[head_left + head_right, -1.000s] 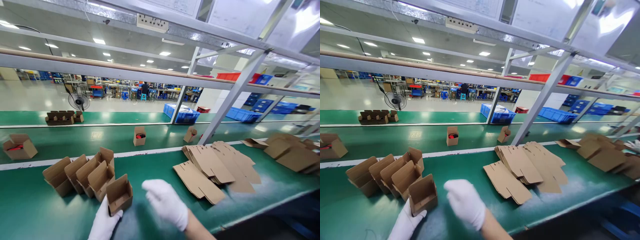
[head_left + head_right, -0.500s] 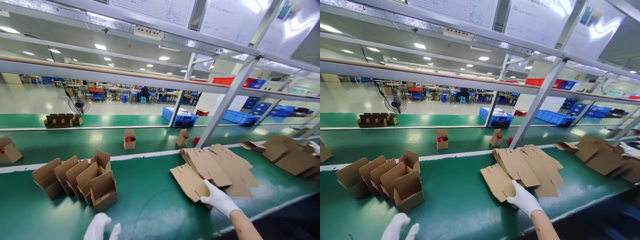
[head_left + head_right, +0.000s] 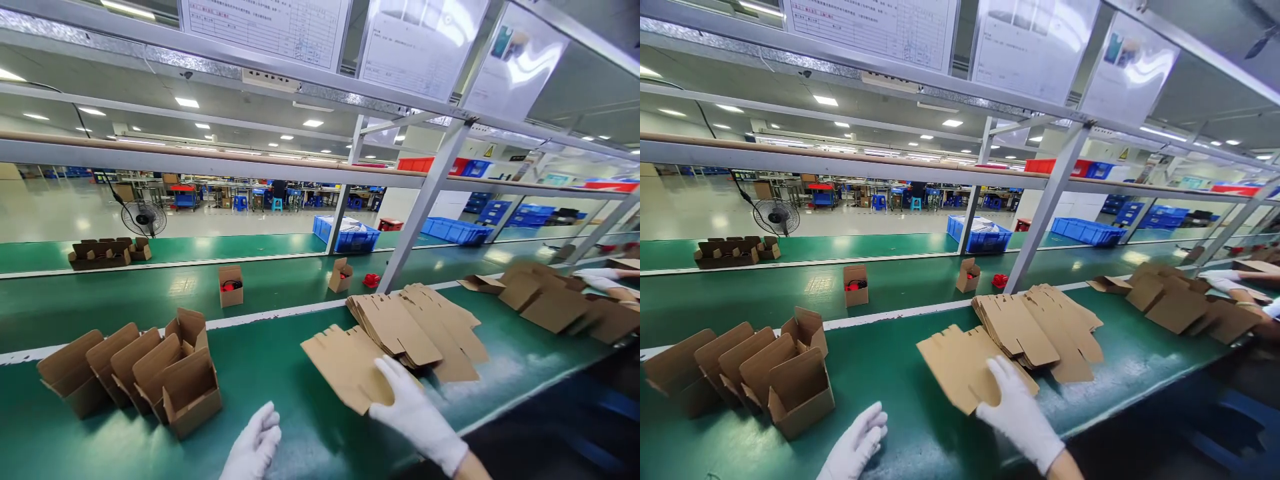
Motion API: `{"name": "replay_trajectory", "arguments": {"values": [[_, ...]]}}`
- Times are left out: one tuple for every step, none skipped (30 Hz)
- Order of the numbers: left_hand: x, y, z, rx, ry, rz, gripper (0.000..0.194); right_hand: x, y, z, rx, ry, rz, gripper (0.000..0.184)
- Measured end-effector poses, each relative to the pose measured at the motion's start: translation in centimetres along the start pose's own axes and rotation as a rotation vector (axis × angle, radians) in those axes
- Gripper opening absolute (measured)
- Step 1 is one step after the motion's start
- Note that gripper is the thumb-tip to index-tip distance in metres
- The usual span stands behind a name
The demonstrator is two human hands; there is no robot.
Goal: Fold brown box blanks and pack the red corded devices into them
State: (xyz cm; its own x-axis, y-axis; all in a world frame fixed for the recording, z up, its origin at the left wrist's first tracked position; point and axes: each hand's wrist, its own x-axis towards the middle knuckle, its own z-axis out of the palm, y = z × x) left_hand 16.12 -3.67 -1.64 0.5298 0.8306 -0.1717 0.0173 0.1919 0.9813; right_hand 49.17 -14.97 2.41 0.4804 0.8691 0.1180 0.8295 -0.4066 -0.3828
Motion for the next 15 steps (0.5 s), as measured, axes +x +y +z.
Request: {"name": "replay_trajectory", "arguments": {"values": [[0.3, 0.5, 0.5, -0.128, 0.025, -0.025, 0.078, -1.3, -1.1, 1.5, 0.066, 0.021, -0.107, 0.086], [0.5, 1.2, 0.9, -0.234, 0.038, -0.029, 0.078, -2.6, -2.1, 3.1, 0.127, 0.035, -0.213, 0.091], [0.6, 2.0, 1.2, -0.311, 0.045, -0.012, 0.072, -3.8, -3.0, 4.6, 0.194, 0.027, -0.305, 0.099], [0.5, 2.9, 1.3, -0.358, 0.055, 0.023, 0.061, -4.7, -3.8, 5.7, 0.287, 0.007, -0.355, 0.104], [0.4, 3.9, 1.2, -0.364, 0.065, 0.065, 0.051, -5.4, -4.6, 6.3, 0.402, -0.019, -0.364, 0.107], [0.2, 4.8, 1.0, -0.33, 0.071, 0.102, 0.044, -5.7, -5.4, 6.3, 0.527, -0.065, -0.346, 0.105], [-0.1, 5.6, 0.8, -0.272, 0.071, 0.117, 0.043, -5.9, -6.3, 5.8, 0.656, -0.124, -0.311, 0.097], [-0.4, 6.4, 0.6, -0.201, 0.058, 0.109, 0.043, -5.8, -7.3, 4.8, 0.777, -0.199, -0.276, 0.087], [-0.7, 6.9, 0.4, -0.134, 0.041, 0.091, 0.043, -5.8, -8.5, 3.6, 0.882, -0.286, -0.258, 0.077], [-0.9, 7.3, 0.4, -0.08, 0.029, 0.07, 0.042, -5.7, -9.9, 2.4, 0.96, -0.37, -0.259, 0.069], [-1.1, 7.5, 0.5, -0.047, 0.035, 0.054, 0.041, -5.8, -11.2, 1.4, 1.013, -0.452, -0.276, 0.065], [-1.3, 7.5, 0.6, -0.035, 0.061, 0.05, 0.041, -6.0, -12.6, 0.7, 1.032, -0.503, -0.272, 0.06], [-1.5, 7.3, 0.6, -0.032, 0.094, 0.052, 0.041, -6.3, -13.8, 0.5, 1.026, -0.526, -0.25, 0.053], [-1.8, 7.1, 0.6, -0.031, 0.122, 0.057, 0.041, -6.8, -14.9, 0.8, 1.016, -0.515, -0.219, 0.045], [-2.0, 6.9, 0.6, -0.032, 0.148, 0.058, 0.04, -7.2, -15.7, 1.4, 1.005, -0.482, -0.184, 0.036]]}}
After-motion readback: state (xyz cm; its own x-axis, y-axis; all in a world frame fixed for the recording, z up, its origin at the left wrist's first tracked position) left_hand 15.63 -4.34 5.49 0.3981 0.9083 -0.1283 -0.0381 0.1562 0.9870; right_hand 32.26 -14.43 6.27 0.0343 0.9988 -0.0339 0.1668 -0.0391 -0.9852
